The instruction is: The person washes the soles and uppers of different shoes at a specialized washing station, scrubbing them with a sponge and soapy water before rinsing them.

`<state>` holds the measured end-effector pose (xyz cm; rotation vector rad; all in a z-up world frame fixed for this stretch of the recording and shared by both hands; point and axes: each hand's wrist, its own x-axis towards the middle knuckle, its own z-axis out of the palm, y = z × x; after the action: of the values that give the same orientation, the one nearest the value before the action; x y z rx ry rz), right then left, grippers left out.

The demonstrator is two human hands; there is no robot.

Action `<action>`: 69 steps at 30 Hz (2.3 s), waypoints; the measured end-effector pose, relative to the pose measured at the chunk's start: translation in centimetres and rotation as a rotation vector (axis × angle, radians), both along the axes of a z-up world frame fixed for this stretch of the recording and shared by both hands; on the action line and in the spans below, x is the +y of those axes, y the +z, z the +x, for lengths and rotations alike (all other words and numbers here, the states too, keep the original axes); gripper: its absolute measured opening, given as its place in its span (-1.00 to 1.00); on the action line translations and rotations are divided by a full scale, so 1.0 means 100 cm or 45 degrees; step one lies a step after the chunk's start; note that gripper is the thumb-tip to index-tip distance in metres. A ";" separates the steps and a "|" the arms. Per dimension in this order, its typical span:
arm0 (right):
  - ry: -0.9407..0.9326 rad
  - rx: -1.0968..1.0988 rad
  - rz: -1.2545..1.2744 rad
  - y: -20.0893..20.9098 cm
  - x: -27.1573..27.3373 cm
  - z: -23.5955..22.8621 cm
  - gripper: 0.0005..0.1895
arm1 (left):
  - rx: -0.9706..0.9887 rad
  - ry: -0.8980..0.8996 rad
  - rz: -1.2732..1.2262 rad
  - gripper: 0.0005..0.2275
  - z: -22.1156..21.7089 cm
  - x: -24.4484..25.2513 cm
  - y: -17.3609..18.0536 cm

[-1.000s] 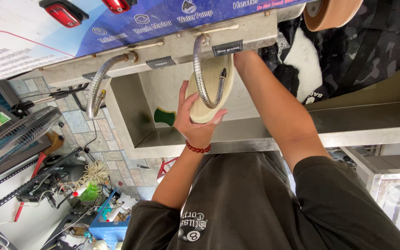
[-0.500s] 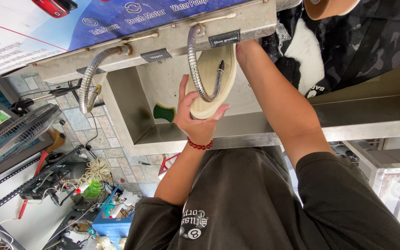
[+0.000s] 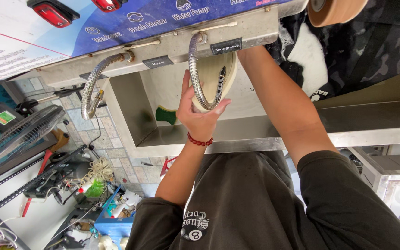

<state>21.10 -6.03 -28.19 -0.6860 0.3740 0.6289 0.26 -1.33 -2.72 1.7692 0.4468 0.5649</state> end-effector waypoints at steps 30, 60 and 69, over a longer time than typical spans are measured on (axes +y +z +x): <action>0.036 -0.011 0.021 -0.028 -0.015 -0.005 -0.44 | 0.038 0.168 -0.401 -0.49 0.034 0.005 -0.020; -0.048 -0.009 0.207 -0.017 -0.053 -0.034 -0.38 | -0.031 -0.391 -0.059 -0.38 -0.037 0.022 -0.045; -0.127 -0.064 -0.134 0.018 -0.058 -0.057 -0.47 | -0.045 -0.441 0.144 -0.49 -0.057 0.023 -0.030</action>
<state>15.35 -11.83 -26.42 -0.7774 0.3940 0.4990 -5.42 0.93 -5.75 1.8888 0.0795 0.3799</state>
